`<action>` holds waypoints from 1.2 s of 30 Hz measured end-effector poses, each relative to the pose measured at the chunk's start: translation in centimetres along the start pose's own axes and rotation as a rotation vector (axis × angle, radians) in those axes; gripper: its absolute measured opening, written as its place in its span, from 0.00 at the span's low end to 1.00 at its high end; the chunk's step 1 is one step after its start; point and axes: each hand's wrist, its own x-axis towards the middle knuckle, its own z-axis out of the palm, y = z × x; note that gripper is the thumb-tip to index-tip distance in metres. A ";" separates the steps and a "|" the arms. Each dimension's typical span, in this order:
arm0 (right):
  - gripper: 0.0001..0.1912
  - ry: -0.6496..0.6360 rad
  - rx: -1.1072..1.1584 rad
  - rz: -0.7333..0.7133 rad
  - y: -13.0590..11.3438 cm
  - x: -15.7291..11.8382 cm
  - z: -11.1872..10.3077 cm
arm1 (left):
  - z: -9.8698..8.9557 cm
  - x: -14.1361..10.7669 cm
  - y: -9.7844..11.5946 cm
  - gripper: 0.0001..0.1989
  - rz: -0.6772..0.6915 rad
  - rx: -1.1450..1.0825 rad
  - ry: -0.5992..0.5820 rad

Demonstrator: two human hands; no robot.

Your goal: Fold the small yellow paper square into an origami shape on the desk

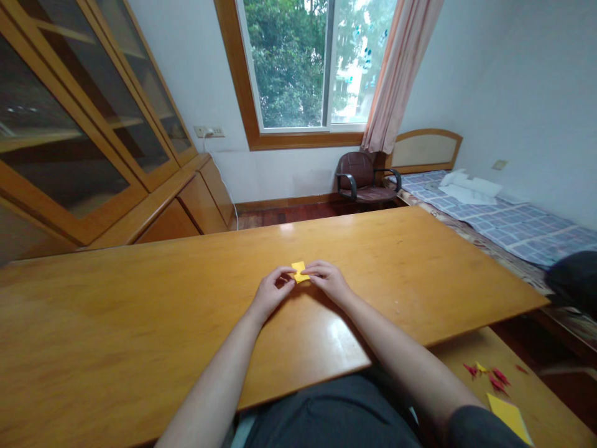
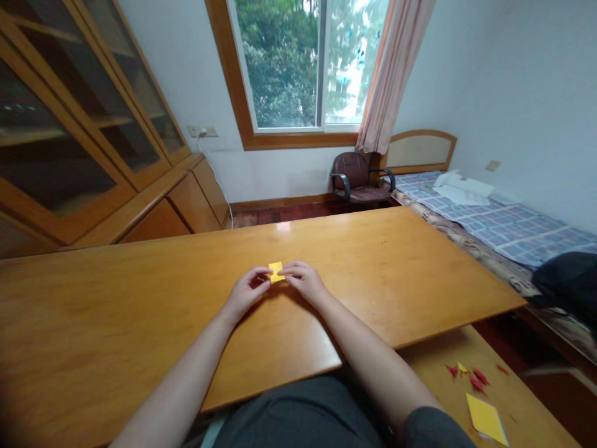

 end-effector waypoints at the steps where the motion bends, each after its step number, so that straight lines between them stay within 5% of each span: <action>1: 0.09 0.001 -0.002 -0.003 0.1 0.0 0.0 | 0.0 0.0 0.1 0.10 0.013 0.018 -0.011; 7: 0.07 0.000 0.028 0.006 -0.1 0.0 0.2 | -0.2 0.3 0.3 0.04 0.122 0.079 -0.010; 16: 0.09 -0.002 0.107 0.058 -0.4 0.0 0.1 | 0.2 0.1 1.2 0.07 0.155 0.160 -0.032; 25: 0.09 -0.058 0.088 0.076 -0.4 -0.2 0.2 | 0.4 -0.2 0.9 0.19 0.012 0.103 0.021; 36: 0.11 -0.053 0.113 0.298 -0.6 -0.2 0.4 | 0.4 0.0 1.3 0.14 -0.019 0.141 -0.010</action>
